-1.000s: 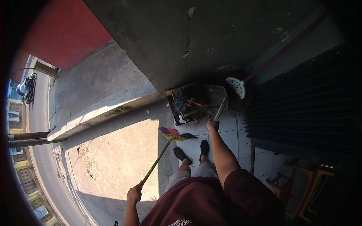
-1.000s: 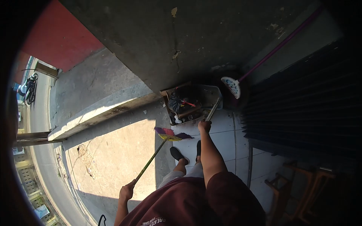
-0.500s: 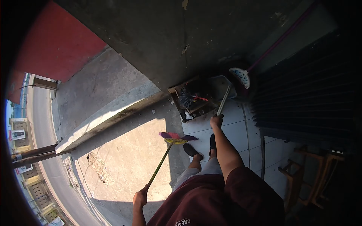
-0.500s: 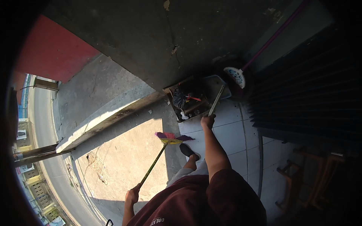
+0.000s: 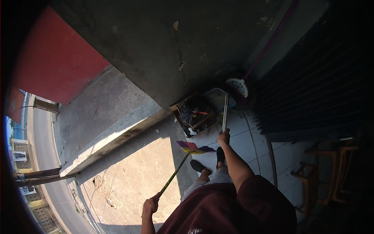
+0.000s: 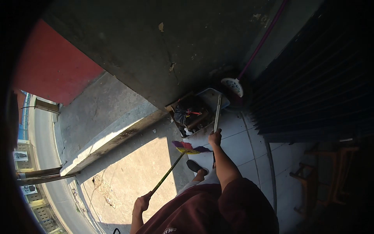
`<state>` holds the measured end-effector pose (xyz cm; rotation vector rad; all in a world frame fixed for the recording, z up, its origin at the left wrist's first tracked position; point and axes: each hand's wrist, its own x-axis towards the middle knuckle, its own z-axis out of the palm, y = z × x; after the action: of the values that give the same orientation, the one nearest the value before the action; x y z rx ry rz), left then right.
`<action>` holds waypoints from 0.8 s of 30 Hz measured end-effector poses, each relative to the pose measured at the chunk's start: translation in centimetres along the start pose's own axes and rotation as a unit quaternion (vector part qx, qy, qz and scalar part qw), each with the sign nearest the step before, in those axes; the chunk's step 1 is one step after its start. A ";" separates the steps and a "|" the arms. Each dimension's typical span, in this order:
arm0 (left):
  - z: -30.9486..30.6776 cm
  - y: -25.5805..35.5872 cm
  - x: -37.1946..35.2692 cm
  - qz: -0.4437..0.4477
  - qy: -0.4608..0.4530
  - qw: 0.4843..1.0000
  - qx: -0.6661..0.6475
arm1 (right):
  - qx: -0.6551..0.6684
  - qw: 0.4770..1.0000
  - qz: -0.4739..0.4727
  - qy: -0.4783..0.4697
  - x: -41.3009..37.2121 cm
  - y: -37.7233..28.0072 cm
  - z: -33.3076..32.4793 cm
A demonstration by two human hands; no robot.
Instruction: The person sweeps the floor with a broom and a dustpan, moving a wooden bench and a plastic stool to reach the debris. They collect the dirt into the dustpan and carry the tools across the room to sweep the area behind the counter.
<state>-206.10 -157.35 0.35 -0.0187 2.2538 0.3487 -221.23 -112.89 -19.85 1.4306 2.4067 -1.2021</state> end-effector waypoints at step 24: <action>1.2 20.9 11.6 0.225 -0.109 0.878 0.408 | 0.575 0.791 0.172 -0.113 -12.6 20.3 -27.0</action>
<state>-215.46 -135.81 -3.97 0.9476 1.9946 -0.3725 -190.44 -98.74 -7.51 1.6171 1.0286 -2.6772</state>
